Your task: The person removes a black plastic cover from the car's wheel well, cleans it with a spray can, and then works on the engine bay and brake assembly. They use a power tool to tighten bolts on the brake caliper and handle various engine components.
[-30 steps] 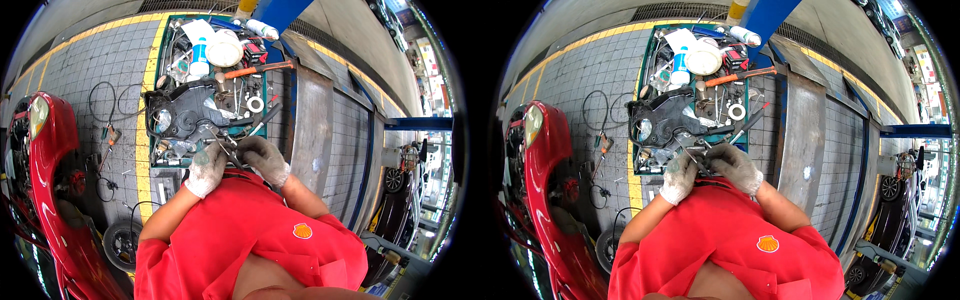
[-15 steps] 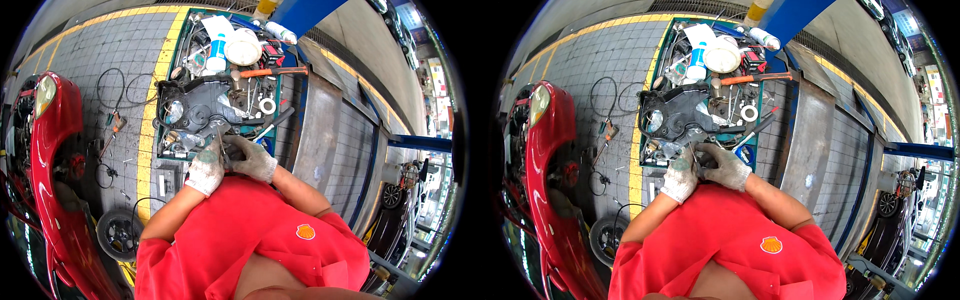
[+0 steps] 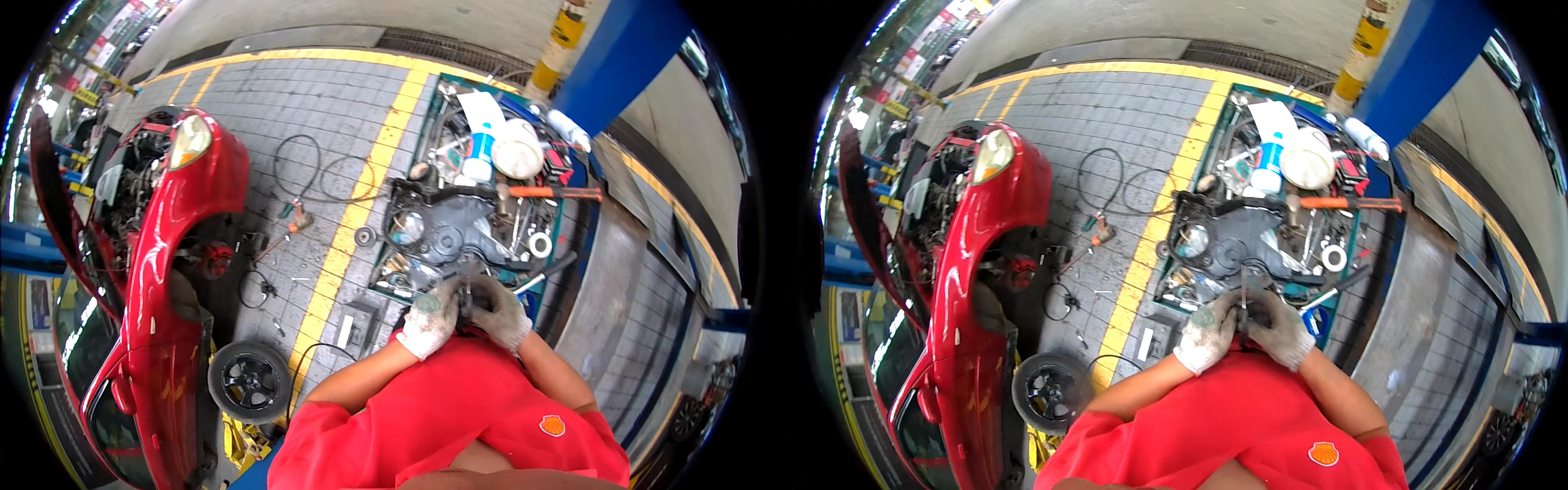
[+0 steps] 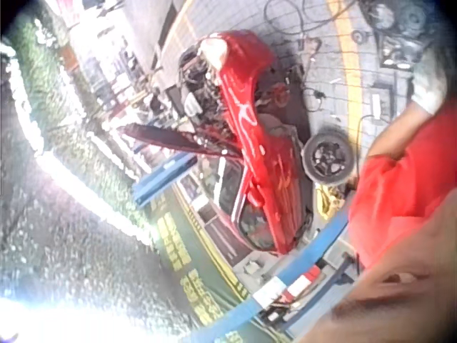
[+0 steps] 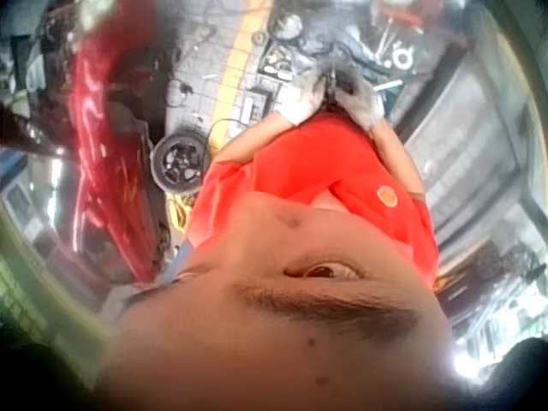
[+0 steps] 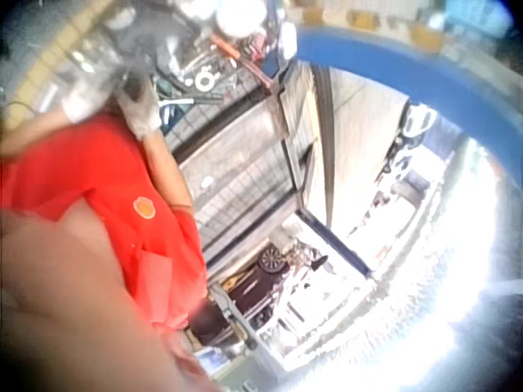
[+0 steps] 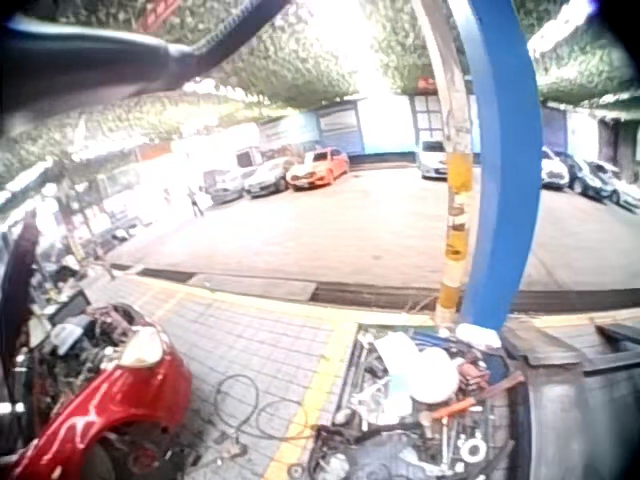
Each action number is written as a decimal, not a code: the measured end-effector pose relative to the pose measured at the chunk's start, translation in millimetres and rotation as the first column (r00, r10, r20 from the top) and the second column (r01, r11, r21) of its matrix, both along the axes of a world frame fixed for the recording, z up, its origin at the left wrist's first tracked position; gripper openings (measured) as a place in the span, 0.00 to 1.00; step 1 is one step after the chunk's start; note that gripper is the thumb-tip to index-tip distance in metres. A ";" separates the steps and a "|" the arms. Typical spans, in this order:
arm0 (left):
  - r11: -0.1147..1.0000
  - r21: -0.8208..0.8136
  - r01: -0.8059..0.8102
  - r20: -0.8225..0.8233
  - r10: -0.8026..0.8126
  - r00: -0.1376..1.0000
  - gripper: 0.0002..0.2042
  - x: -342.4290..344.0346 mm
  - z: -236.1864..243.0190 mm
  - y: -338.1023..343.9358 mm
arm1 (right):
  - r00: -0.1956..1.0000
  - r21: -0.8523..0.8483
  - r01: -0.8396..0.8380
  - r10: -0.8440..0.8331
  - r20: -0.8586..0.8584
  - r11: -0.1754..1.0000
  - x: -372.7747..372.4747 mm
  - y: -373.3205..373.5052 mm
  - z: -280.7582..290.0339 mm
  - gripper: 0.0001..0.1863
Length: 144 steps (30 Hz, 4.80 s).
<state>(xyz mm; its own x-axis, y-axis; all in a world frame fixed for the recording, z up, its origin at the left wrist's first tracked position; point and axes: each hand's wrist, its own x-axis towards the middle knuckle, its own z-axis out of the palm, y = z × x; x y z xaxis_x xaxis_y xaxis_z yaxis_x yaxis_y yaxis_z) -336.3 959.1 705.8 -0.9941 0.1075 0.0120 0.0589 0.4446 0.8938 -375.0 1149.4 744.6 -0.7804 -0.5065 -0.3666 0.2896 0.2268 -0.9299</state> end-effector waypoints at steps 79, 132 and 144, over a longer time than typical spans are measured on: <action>0.924 -0.339 -0.177 -0.467 -0.003 0.884 0.13 -50.0 -43.7 -26.9 | 0.960 -0.050 0.184 -0.168 0.225 0.982 -3.5 17.6 -21.7 0.28; 0.940 -0.208 -0.270 -0.566 0.110 0.817 0.14 -47.0 -73.8 -28.3 | 0.986 0.460 0.166 -0.131 -0.107 0.872 -3.2 -17.6 -14.4 0.25; 0.912 -0.311 -0.266 -0.619 0.018 0.785 0.19 -45.6 -80.0 -29.9 | 0.992 0.443 0.126 -0.120 -0.044 0.887 2.4 -3.5 -8.0 0.26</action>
<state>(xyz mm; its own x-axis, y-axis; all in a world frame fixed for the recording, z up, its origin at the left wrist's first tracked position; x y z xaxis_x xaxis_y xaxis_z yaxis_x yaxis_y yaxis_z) -381.9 929.2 625.8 -0.8024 0.0850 0.5907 0.4275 0.7725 0.4696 -372.7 1145.9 736.6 -0.8328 -0.1928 -0.5188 0.3294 0.5807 -0.7445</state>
